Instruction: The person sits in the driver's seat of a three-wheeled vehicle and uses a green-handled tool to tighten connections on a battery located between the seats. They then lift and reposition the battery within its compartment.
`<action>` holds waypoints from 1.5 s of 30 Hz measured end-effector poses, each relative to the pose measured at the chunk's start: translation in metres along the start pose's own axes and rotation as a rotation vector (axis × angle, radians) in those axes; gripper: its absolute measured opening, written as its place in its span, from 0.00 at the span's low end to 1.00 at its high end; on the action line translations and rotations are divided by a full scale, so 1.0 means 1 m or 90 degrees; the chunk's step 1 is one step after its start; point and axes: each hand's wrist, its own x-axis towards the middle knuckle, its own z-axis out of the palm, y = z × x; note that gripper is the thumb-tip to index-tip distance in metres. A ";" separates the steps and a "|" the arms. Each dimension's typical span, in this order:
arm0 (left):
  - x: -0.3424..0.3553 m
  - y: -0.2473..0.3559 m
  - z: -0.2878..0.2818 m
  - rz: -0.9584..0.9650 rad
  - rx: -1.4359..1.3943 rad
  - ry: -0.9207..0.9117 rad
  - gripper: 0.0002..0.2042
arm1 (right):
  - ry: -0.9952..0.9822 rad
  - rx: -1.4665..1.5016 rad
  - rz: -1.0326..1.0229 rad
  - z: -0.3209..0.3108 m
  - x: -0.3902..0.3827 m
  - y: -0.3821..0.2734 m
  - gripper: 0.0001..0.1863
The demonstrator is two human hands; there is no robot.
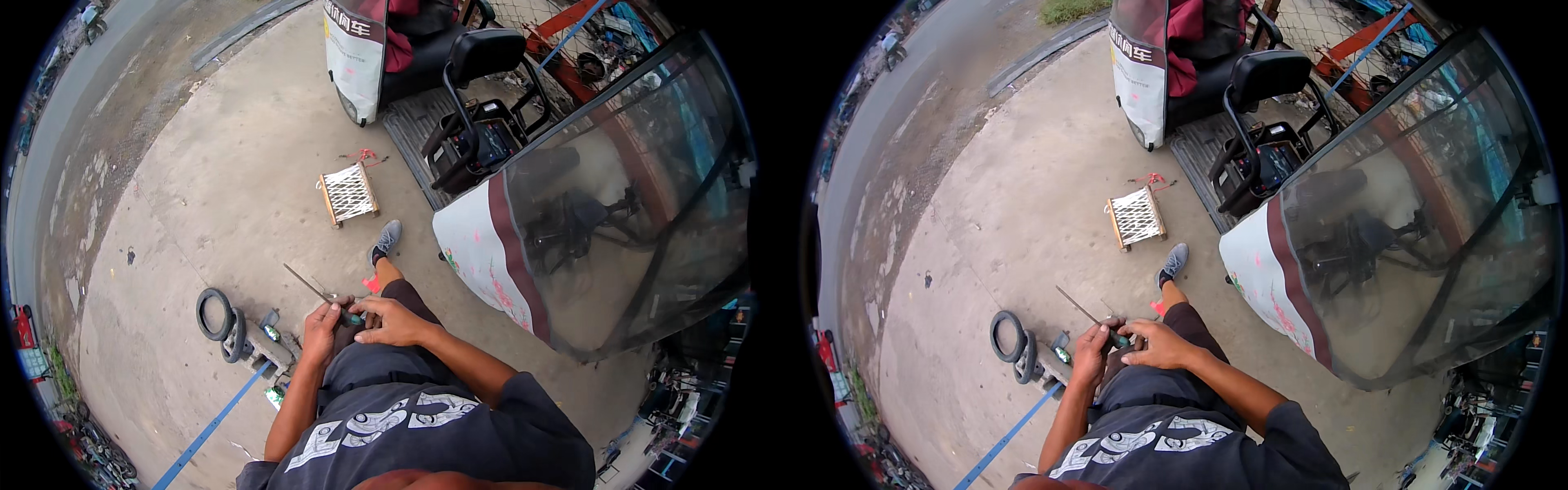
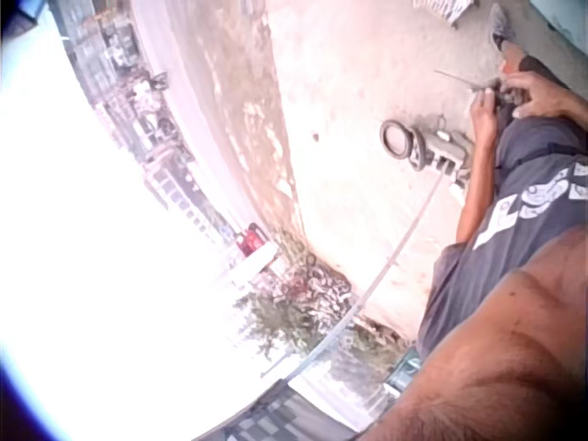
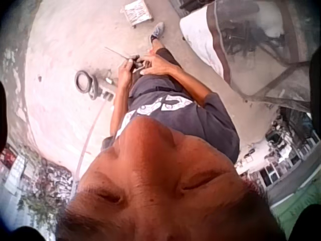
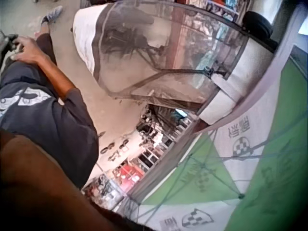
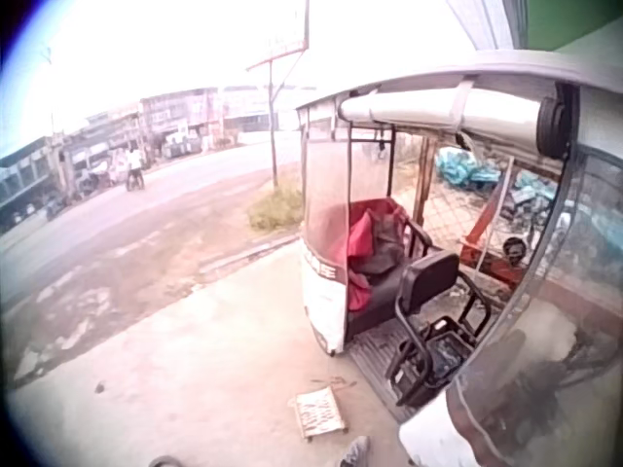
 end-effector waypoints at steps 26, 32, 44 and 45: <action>0.380 0.143 0.169 -0.004 0.309 -0.203 0.11 | 0.949 0.158 0.115 -0.342 0.065 0.031 0.19; 0.454 0.162 0.237 0.101 0.386 -0.297 0.10 | 1.090 0.178 0.204 -0.374 0.068 0.061 0.20; 0.618 0.198 0.366 0.607 0.679 -0.684 0.08 | 1.296 0.309 0.187 -0.481 0.132 0.119 0.24; 0.630 0.192 0.372 0.618 0.674 -0.744 0.09 | 1.300 0.307 0.196 -0.492 0.142 0.116 0.25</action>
